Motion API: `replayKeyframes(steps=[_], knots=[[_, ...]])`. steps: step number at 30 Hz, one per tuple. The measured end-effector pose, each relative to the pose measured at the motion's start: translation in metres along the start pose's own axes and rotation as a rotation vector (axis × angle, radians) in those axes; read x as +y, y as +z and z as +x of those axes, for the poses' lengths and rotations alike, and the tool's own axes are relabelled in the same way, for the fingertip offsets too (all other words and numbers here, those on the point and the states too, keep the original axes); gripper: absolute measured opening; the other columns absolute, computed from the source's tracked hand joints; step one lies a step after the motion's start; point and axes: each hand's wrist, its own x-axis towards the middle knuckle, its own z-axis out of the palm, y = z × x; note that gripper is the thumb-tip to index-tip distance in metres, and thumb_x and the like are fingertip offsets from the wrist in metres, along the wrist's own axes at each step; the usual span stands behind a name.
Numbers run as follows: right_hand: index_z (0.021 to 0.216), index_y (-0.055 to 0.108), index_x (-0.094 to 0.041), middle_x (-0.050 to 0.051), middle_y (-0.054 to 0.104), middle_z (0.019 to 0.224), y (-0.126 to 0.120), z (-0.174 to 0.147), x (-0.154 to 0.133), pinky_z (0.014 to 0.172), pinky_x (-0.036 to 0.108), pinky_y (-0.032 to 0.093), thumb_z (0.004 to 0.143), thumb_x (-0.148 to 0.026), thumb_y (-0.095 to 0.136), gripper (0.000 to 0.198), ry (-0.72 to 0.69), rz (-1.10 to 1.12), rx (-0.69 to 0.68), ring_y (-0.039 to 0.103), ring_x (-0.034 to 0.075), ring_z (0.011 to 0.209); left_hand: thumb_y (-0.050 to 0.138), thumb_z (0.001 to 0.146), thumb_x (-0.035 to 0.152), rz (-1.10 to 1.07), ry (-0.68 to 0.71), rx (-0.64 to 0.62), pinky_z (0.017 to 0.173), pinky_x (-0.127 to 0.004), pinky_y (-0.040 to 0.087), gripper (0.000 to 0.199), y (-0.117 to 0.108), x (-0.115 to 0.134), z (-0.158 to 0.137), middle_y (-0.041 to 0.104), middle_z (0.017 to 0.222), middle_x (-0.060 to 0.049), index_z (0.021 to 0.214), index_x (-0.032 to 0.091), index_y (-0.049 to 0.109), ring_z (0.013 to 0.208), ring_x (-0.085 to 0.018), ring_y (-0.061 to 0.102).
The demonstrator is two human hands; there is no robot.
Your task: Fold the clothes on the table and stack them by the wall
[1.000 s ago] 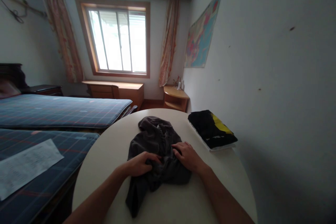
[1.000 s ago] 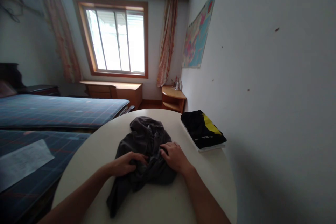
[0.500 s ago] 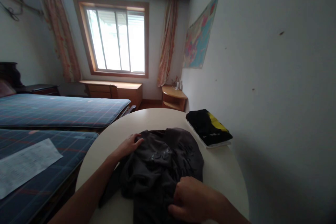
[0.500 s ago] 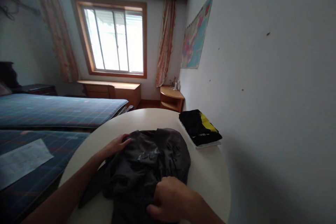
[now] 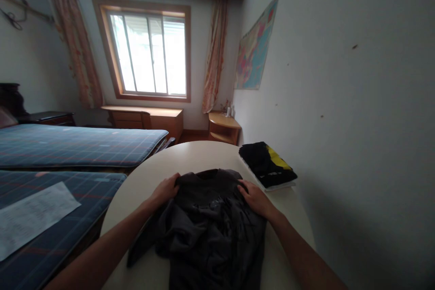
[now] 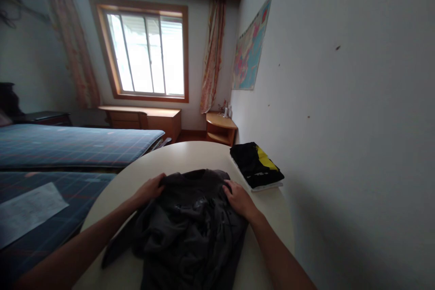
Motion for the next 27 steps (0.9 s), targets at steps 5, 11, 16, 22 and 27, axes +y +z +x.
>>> replayKeyframes(steps=[5, 11, 16, 22, 27], knots=[[0.092, 0.074, -0.019, 0.010, 0.070, 0.104, -0.006, -0.030, -0.028, 0.095, 0.034, 0.044, 0.093, -0.047, 0.049, 0.037, -0.120, -0.043, -0.057, 0.062, 0.024, 0.102, 0.050, 0.083, 0.021, -0.127, 0.124, 0.077, 0.079, -0.031, 0.046, 0.023, -0.015, 0.003, -0.018, 0.070, 0.094, -0.004, 0.105, 0.023, 0.057, 0.091, -0.023, 0.067], [0.108, 0.066, -0.018, 0.006, 0.072, 0.077, -0.016, -0.057, -0.054, 0.073, 0.029, 0.045, 0.099, -0.036, 0.035, 0.036, 0.010, 0.003, -0.192, 0.068, 0.021, 0.076, 0.050, 0.088, 0.040, -0.159, 0.132, 0.059, 0.094, -0.035, 0.045, 0.029, 0.007, 0.020, -0.038, 0.066, 0.110, -0.010, 0.106, 0.020, 0.063, 0.107, -0.026, 0.061], [0.118, 0.061, -0.014, 0.007, 0.074, 0.079, -0.018, -0.063, -0.040, 0.072, 0.028, 0.047, 0.088, -0.034, 0.053, 0.038, 0.180, 0.051, -0.171, 0.070, 0.022, 0.079, 0.050, 0.088, 0.029, -0.144, 0.148, 0.089, 0.089, -0.033, 0.047, 0.016, 0.028, 0.027, -0.041, 0.062, 0.106, -0.008, 0.096, 0.021, 0.061, 0.098, -0.022, 0.062], [0.090, 0.062, -0.016, 0.002, 0.069, 0.064, -0.027, -0.058, -0.021, 0.052, 0.024, 0.044, 0.083, -0.036, 0.058, 0.021, 0.289, 0.175, -0.205, 0.066, 0.018, 0.058, 0.051, 0.083, 0.024, -0.317, 0.245, 0.226, 0.086, -0.033, 0.048, 0.009, 0.020, 0.026, -0.038, 0.061, 0.095, -0.006, 0.089, 0.020, 0.057, 0.091, -0.021, 0.060], [0.084, 0.061, -0.017, 0.001, 0.066, 0.061, -0.067, -0.026, -0.027, 0.049, 0.022, 0.040, 0.081, -0.033, 0.064, 0.016, 0.281, 0.089, -0.035, 0.062, 0.015, 0.053, 0.053, 0.082, 0.031, -0.356, 0.191, 0.299, 0.085, -0.034, 0.048, 0.018, -0.023, 0.021, -0.008, 0.066, 0.092, -0.004, 0.093, 0.019, 0.061, 0.088, -0.022, 0.062]])
